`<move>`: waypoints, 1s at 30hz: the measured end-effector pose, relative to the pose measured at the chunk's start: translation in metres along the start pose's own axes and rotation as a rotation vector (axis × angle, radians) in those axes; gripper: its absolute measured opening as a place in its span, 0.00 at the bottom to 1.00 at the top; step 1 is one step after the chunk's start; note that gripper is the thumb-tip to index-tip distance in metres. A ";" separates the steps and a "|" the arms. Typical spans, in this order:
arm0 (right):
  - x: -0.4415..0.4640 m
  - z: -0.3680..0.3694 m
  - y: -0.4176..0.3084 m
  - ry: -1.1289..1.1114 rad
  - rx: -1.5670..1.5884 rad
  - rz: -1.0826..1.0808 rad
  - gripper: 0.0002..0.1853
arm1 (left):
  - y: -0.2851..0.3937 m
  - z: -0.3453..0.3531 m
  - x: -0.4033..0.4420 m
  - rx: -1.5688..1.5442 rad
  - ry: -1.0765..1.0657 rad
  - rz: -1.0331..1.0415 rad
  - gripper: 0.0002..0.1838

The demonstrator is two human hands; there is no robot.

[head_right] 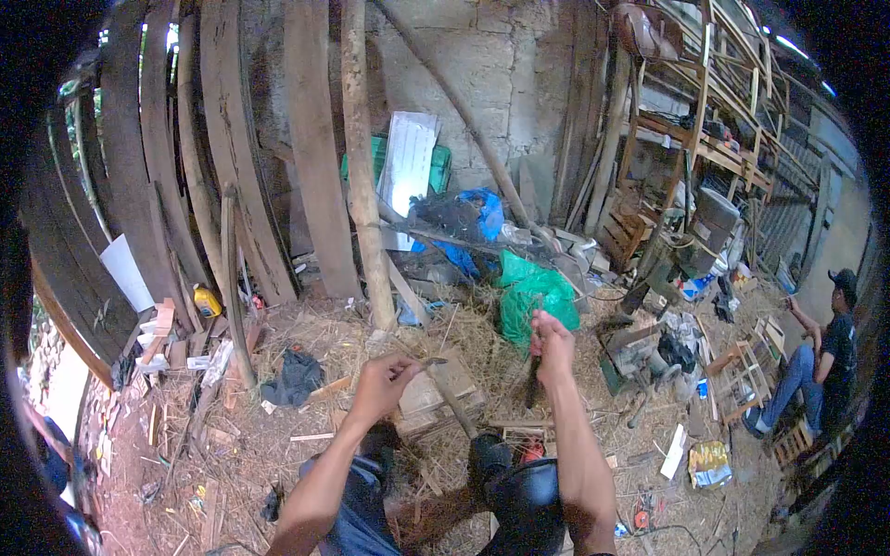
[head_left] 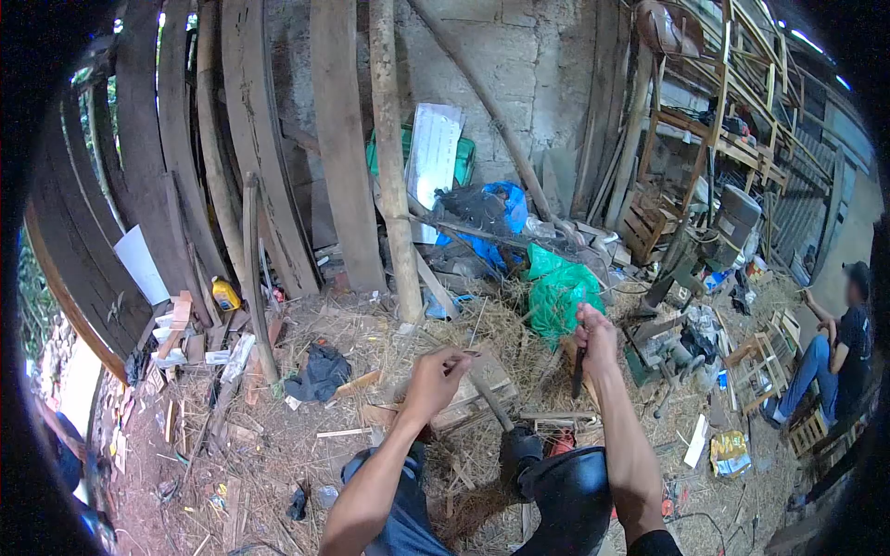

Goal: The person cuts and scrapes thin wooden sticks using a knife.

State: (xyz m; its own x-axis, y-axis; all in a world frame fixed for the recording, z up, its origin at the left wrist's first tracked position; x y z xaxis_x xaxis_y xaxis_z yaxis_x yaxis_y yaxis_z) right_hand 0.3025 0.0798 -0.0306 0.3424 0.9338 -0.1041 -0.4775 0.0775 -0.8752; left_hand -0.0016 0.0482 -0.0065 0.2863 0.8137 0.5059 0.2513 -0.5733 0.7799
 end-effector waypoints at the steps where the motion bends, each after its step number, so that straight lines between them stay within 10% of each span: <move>1: -0.005 0.003 0.002 -0.007 -0.001 0.000 0.10 | -0.002 -0.006 0.000 0.022 0.037 -0.033 0.08; 10: -0.053 0.073 0.021 -0.401 -0.248 0.180 0.13 | 0.002 0.013 0.003 -0.029 -0.040 -0.041 0.07; 21: -0.005 -0.001 -0.010 -0.025 -0.028 0.005 0.09 | -0.005 -0.011 -0.003 -0.189 -0.017 -0.140 0.08; 30: -0.070 0.093 0.038 -0.548 -0.317 0.275 0.12 | -0.009 0.014 0.002 -0.311 -0.027 -0.215 0.09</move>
State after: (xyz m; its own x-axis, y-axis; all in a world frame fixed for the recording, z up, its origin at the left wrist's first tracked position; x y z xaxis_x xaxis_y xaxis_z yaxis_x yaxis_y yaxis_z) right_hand 0.1853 0.0494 -0.0126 -0.2554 0.9532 -0.1616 -0.2006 -0.2158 -0.9556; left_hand 0.0094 0.0538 -0.0169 0.2832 0.9071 0.3115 0.0171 -0.3296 0.9440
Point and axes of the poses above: each hand's wrist, its own x-axis towards the middle knuckle, its own z-axis out of the palm, y = z × x, the point moved 4 cm from there along x, towards the middle knuckle, and after that the axes turned 9 degrees about z, right-handed, at the moved point
